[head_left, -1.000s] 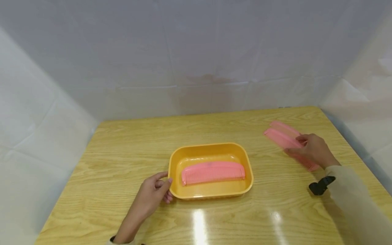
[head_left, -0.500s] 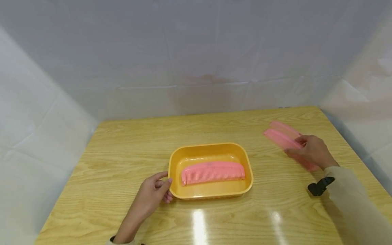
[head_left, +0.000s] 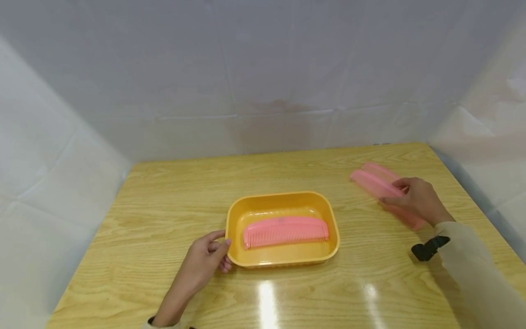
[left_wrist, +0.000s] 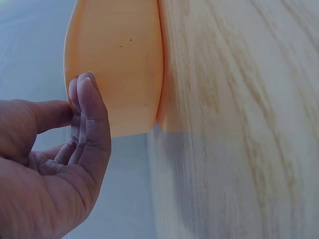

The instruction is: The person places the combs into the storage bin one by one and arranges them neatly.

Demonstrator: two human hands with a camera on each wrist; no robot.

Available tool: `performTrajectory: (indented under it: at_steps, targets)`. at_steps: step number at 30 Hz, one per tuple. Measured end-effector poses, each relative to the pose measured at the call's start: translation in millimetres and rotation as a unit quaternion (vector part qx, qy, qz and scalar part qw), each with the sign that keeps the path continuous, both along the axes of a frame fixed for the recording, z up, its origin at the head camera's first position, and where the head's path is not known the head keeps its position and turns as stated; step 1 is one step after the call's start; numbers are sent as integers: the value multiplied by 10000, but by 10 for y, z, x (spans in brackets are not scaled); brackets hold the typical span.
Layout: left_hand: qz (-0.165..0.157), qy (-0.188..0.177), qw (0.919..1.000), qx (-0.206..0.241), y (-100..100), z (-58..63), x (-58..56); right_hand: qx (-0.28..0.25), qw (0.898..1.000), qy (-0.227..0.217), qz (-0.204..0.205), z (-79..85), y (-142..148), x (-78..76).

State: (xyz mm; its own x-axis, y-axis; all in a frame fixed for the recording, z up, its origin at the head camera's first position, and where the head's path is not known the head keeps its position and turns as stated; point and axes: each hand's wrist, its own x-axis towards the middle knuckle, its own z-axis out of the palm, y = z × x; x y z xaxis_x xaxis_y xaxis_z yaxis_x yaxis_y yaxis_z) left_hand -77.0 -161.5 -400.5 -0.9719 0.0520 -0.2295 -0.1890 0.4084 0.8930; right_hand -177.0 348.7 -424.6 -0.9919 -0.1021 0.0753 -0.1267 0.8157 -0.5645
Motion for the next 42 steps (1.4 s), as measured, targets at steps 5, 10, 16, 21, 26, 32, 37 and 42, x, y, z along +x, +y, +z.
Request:
performTrajectory:
  at_steps: [5, 10, 16, 21, 26, 32, 37, 42]
  targets:
    - [12, -31, 10000, -11, 3, -4, -2, 24, 9998, 173, 100, 52, -77, -5]
    - [20, -48, 10000, 4, -1, -4, -3, -49, 9994, 291, 198, 123, -180, -6]
    - [-13, -11, 10000, 44, -7, -8, -5, -199, 9990, 254, 300, 225, -326, 8]
    - [3, -25, 10000, 52, -5, -8, -4, -412, 9977, 340, 411, 292, -438, 8]
    - [28, -46, 10000, 50, -2, -7, -6, -442, 9964, 408, 602, 347, -540, -1]
    - [22, -39, 10000, 60, -2, -12, -5, -367, 9953, 546, 707, 397, -671, -27]
    - [6, -41, 10000, 47, -4, -17, -6, -346, 9948, 526, 805, 446, -785, -19]
    - [24, -54, 10000, 72, -2, -19, -6, -176, 9933, 605, 968, 500, -920, -12]
